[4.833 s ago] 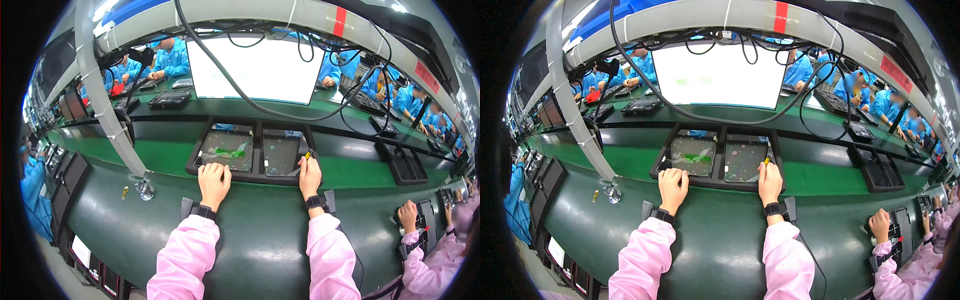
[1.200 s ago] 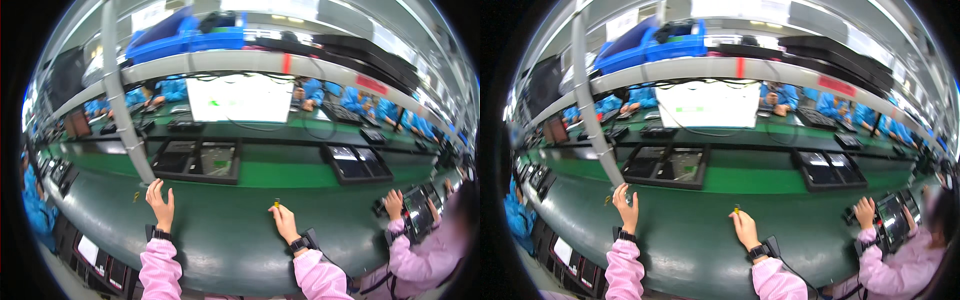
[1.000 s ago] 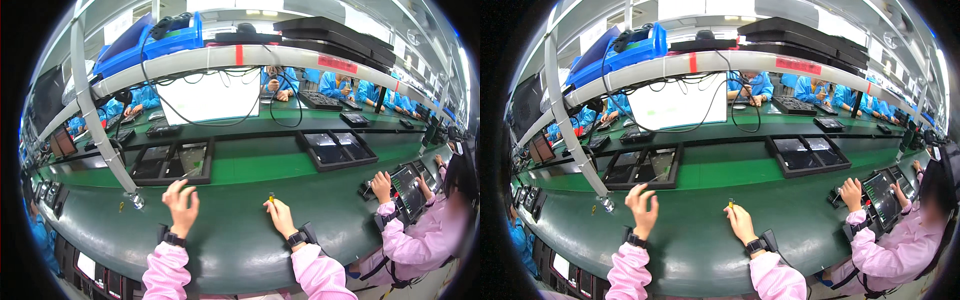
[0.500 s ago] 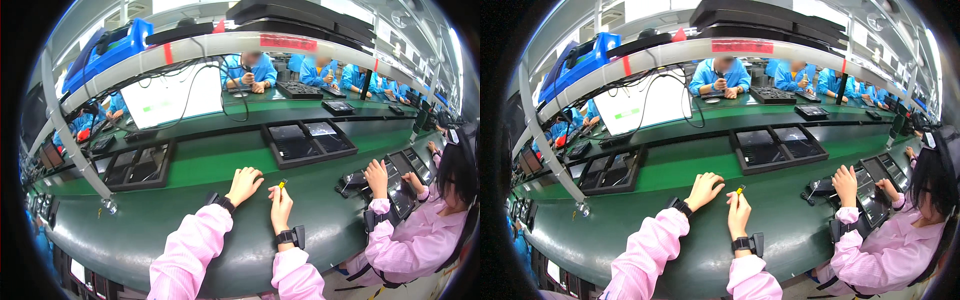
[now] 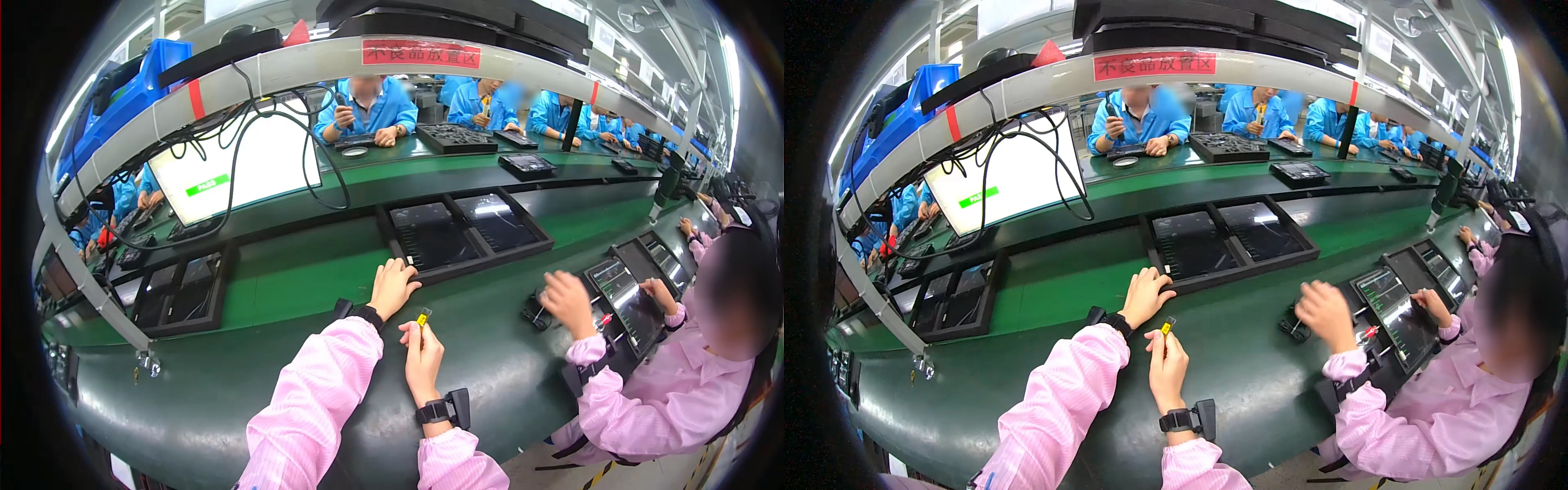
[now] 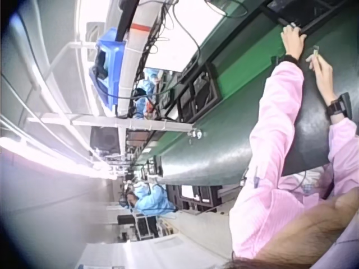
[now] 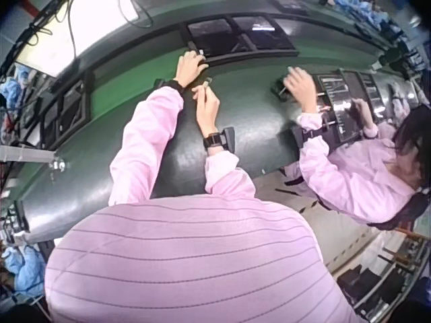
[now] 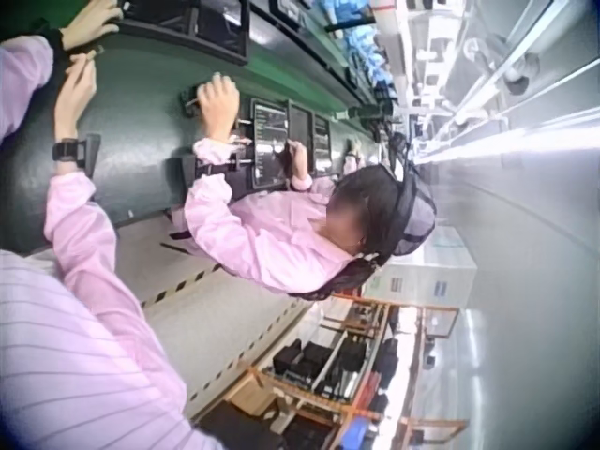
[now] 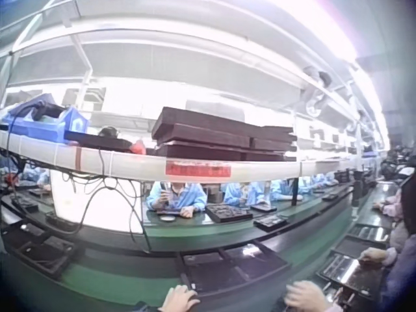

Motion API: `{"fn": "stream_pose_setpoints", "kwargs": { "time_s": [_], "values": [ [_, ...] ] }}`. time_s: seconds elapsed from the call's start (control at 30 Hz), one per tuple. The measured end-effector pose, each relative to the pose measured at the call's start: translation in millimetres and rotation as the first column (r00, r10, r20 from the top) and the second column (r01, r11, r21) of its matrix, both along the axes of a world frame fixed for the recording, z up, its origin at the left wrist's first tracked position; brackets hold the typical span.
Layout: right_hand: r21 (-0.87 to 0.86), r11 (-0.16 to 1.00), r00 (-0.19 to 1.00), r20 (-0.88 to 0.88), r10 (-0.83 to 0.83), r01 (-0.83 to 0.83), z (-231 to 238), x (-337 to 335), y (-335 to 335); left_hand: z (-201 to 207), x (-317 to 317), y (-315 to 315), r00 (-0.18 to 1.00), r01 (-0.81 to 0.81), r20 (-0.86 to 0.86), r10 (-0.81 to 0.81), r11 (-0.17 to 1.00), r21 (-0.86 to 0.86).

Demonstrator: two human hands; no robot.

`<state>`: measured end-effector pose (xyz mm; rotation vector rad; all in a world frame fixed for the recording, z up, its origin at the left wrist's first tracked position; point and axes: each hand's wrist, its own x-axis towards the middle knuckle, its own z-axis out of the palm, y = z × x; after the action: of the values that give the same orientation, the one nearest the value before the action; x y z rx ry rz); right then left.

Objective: Testing the software and screen functionality of two tablet devices on a manufacturing assembly line.

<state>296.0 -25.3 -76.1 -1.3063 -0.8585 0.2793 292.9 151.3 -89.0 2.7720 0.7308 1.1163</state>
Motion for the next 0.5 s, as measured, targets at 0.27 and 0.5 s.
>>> {"fn": "stream_pose_setpoints", "kwargs": {
  "time_s": [0.27, 0.5],
  "values": [
    [-0.046, 0.996, 0.997, -0.005, -0.074, 0.073, -2.5, -1.2, -1.0, 49.1, -15.7, 28.4, 0.985, 0.040, -0.162, -0.054, 0.995, -0.089],
    [0.044, 0.982, 0.983, 0.006, -0.183, 0.183, 0.1, 10.1, -4.5, 51.2, -105.9, -28.7, 0.914, 0.094, -0.375, -0.151, 0.982, -0.167]
  ]
}}
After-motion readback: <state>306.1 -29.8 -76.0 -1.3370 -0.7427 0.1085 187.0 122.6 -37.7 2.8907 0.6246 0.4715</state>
